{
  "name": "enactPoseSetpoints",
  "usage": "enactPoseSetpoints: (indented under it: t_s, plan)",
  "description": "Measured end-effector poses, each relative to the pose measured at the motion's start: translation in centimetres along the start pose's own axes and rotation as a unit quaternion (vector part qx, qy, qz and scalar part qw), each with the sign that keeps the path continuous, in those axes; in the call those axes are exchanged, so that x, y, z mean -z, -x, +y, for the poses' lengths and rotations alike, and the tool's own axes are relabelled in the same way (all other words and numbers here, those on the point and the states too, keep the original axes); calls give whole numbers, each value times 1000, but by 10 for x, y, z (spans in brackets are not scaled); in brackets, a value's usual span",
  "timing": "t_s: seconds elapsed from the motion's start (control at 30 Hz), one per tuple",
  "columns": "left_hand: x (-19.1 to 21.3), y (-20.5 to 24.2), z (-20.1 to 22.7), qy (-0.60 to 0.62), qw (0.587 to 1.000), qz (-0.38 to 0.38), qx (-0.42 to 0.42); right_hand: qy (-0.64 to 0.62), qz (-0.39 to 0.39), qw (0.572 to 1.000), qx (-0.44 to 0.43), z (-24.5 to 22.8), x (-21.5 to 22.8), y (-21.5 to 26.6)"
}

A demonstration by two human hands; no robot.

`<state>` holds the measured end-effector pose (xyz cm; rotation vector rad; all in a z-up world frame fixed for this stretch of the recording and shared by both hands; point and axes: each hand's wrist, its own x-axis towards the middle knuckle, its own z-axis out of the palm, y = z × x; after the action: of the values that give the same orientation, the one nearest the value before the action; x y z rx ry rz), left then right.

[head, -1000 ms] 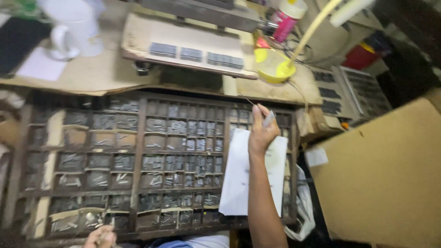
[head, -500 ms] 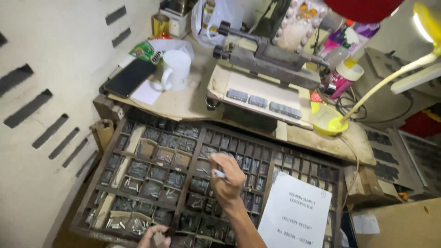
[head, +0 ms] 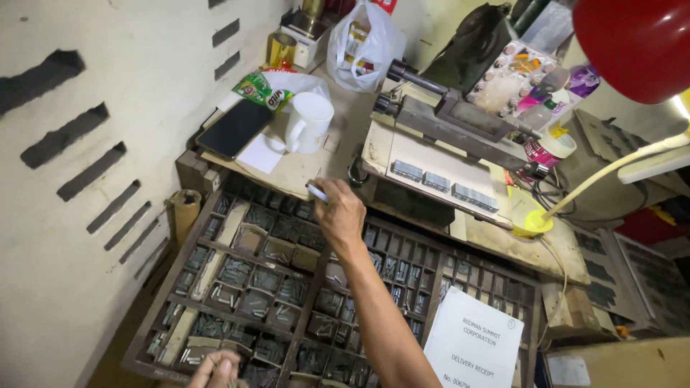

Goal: The person picks up small metal pieces from a compartmentalized tray and marks them with a white marker. They handle the pieces one at a time, writing on them before placing them back into the tray.

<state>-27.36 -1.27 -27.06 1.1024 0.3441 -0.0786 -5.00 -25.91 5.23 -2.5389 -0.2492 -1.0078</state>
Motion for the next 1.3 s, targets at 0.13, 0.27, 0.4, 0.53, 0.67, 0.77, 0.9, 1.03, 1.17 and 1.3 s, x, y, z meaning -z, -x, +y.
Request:
enactPoseSetpoints:
  t_s: [0.13,0.27,0.4,0.53,0.67,0.77,0.9,1.03,1.17,1.3]
  plan:
    - [-71,42,151,54,967,-47,246,56,34,996,68,8,0,-3]
    - [-111,66,193,-110,984,-55,131,149,17,987,64,43,-19,-17]
    - [-125,80,214,-206,974,-72,57,117,-271,944,-145,10,19,-43]
    - [-129,91,235,-272,947,-106,133,116,-183,973,-76,1,42,-16]
    - [-129,93,239,-405,898,-142,94,-134,-130,982,3,-22,72,72]
    - [-133,96,233,-417,880,-221,50,-422,-358,809,-200,-68,92,146]
    - [-153,107,239,-477,835,-269,-44,-440,-310,797,-273,-80,85,215]
    - [-155,99,204,-479,832,-279,-37,-411,-311,813,-271,-83,89,230]
    - [-155,97,194,-452,845,-284,-26,-443,-279,794,-307,-91,104,218]
    - [-143,102,167,-520,814,-231,-116,-470,-249,760,-374,-79,101,226]
